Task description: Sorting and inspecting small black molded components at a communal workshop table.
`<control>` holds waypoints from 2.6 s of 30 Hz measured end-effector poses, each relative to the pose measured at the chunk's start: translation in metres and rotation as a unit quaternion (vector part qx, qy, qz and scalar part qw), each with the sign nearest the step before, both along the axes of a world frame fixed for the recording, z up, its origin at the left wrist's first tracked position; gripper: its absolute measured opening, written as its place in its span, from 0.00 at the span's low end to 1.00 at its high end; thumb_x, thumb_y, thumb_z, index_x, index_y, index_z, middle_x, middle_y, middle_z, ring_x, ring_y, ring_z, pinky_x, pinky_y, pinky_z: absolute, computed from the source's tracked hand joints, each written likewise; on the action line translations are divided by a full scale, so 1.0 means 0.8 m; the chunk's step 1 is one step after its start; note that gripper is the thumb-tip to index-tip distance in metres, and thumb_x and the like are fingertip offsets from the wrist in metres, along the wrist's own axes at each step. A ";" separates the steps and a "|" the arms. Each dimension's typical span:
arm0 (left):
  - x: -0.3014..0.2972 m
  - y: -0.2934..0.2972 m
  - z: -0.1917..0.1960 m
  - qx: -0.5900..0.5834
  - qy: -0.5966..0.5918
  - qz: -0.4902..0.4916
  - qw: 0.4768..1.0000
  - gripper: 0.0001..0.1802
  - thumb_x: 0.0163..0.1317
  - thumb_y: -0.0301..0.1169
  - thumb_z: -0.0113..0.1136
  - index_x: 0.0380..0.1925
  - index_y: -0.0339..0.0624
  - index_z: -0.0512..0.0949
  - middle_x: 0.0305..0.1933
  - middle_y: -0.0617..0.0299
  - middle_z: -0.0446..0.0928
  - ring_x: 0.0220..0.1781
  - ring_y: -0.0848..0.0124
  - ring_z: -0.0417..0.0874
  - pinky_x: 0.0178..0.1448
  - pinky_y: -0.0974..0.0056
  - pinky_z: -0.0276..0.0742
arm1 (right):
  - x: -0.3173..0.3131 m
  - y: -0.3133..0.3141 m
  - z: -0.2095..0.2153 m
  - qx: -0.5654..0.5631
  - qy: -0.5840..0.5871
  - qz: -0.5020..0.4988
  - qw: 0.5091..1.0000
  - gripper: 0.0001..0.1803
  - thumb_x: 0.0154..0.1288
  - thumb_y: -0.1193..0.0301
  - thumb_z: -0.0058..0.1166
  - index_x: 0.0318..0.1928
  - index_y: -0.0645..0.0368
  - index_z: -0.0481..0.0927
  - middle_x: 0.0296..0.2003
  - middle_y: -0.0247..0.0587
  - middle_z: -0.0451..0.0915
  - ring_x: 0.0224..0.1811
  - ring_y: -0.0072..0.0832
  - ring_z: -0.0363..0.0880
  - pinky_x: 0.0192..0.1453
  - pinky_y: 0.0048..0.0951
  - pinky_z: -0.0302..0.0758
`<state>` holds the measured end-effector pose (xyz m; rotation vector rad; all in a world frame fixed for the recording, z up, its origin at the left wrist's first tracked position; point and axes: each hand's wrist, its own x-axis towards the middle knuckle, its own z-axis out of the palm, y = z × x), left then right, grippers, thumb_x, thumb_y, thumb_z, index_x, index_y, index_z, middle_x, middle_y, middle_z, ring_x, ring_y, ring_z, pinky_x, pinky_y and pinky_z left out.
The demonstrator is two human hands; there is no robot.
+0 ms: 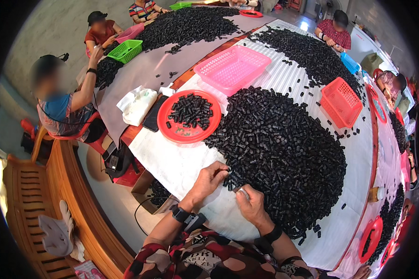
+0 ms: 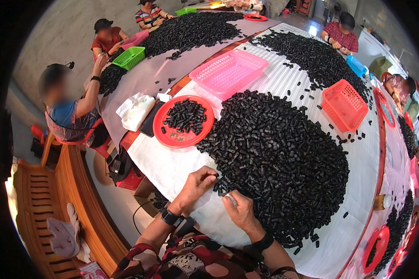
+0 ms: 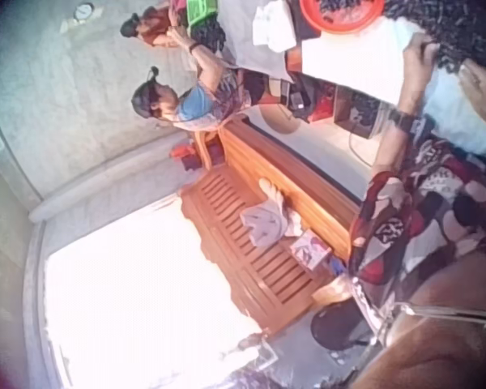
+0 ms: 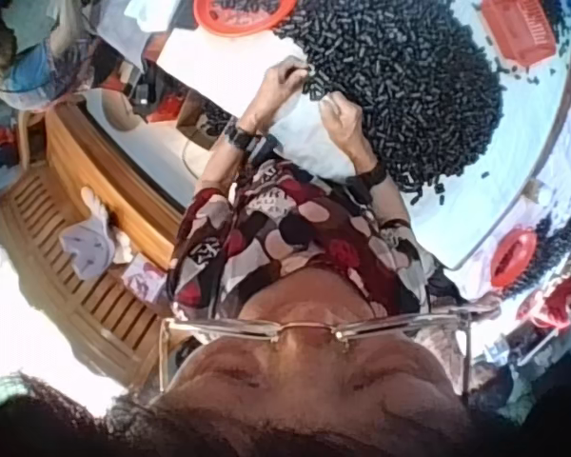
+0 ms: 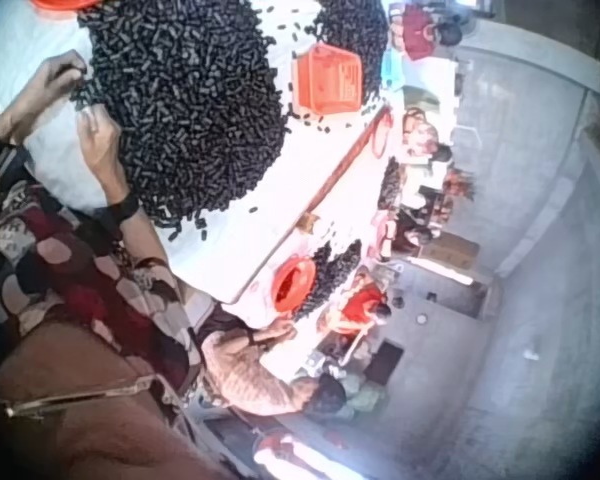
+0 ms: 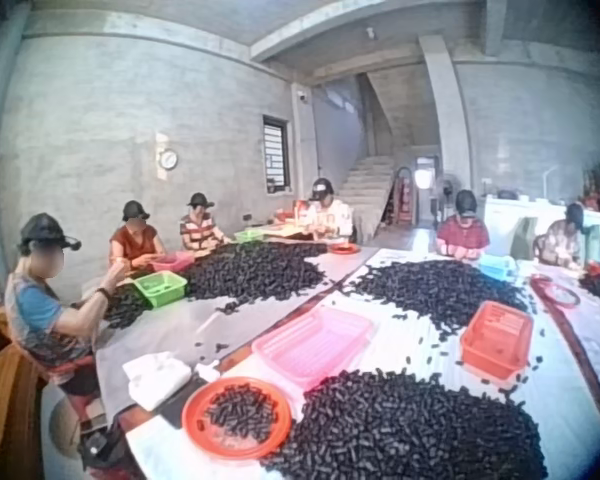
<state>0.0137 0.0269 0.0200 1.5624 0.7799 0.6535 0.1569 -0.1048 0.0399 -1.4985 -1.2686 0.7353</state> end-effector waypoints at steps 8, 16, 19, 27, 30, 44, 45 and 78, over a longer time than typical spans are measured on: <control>-0.012 -0.040 0.004 -0.391 -0.225 -0.041 0.891 0.15 0.66 0.37 0.55 0.43 0.35 0.76 0.31 0.62 0.77 0.27 0.77 0.76 0.35 0.72 0.75 | 0.004 -0.005 -0.010 -0.061 0.081 -0.015 0.995 0.12 0.63 0.64 0.53 0.33 0.63 0.75 0.23 0.44 0.77 0.24 0.31 0.77 0.30 0.31 0.72; -0.009 -0.042 0.005 -0.441 -0.259 -0.062 0.857 0.15 0.67 0.36 0.54 0.42 0.33 0.76 0.34 0.59 0.78 0.28 0.74 0.76 0.35 0.71 0.76 | 0.004 -0.002 -0.003 -0.031 0.087 -0.028 0.995 0.14 0.59 0.64 0.57 0.36 0.63 0.75 0.26 0.44 0.79 0.27 0.29 0.78 0.31 0.31 0.73; -0.011 -0.042 0.002 -0.453 -0.256 -0.056 0.852 0.15 0.67 0.36 0.54 0.41 0.32 0.76 0.33 0.58 0.78 0.28 0.74 0.77 0.35 0.71 0.76 | 0.006 -0.004 -0.009 -0.059 0.106 -0.008 0.993 0.14 0.60 0.63 0.56 0.37 0.63 0.75 0.27 0.45 0.79 0.29 0.29 0.80 0.33 0.30 0.74; -0.008 -0.048 0.013 -0.451 -0.216 -0.092 0.861 0.10 0.66 0.31 0.55 0.40 0.34 0.76 0.29 0.60 0.78 0.24 0.76 0.77 0.29 0.72 0.76 | 0.001 -0.007 -0.004 0.026 0.077 -0.054 0.995 0.14 0.55 0.70 0.62 0.40 0.64 0.77 0.32 0.44 0.81 0.34 0.25 0.81 0.38 0.26 0.76; -0.009 -0.051 0.009 -0.402 -0.177 -0.073 0.895 0.09 0.65 0.31 0.56 0.39 0.36 0.75 0.27 0.61 0.78 0.21 0.78 0.76 0.24 0.75 0.74 | 0.000 0.001 -0.014 0.053 0.076 -0.017 0.996 0.16 0.53 0.71 0.65 0.41 0.64 0.78 0.33 0.41 0.81 0.33 0.23 0.80 0.38 0.25 0.76; 0.004 -0.064 -0.011 -0.398 -0.316 -0.086 0.857 0.13 0.64 0.28 0.57 0.46 0.34 0.72 0.39 0.54 0.80 0.32 0.71 0.82 0.38 0.68 0.80 | -0.001 -0.001 -0.018 0.015 0.181 -0.071 0.981 0.06 0.60 0.75 0.55 0.35 0.63 0.73 0.25 0.32 0.76 0.24 0.14 0.72 0.27 0.19 0.71; 0.005 -0.063 -0.004 -0.384 -0.299 -0.083 0.870 0.12 0.65 0.29 0.56 0.46 0.35 0.73 0.38 0.55 0.79 0.31 0.71 0.81 0.39 0.68 0.79 | 0.000 0.000 -0.018 0.016 0.181 -0.067 0.981 0.06 0.60 0.75 0.55 0.35 0.63 0.73 0.25 0.32 0.76 0.24 0.14 0.72 0.27 0.19 0.71; -0.018 -0.048 -0.030 -0.475 -0.319 -0.125 0.811 0.17 0.63 0.33 0.58 0.45 0.29 0.75 0.36 0.56 0.78 0.31 0.73 0.75 0.36 0.69 0.73 | -0.005 0.003 -0.011 0.001 -0.059 -0.014 0.998 0.16 0.65 0.63 0.53 0.25 0.62 0.71 0.19 0.49 0.73 0.21 0.45 0.75 0.24 0.36 0.69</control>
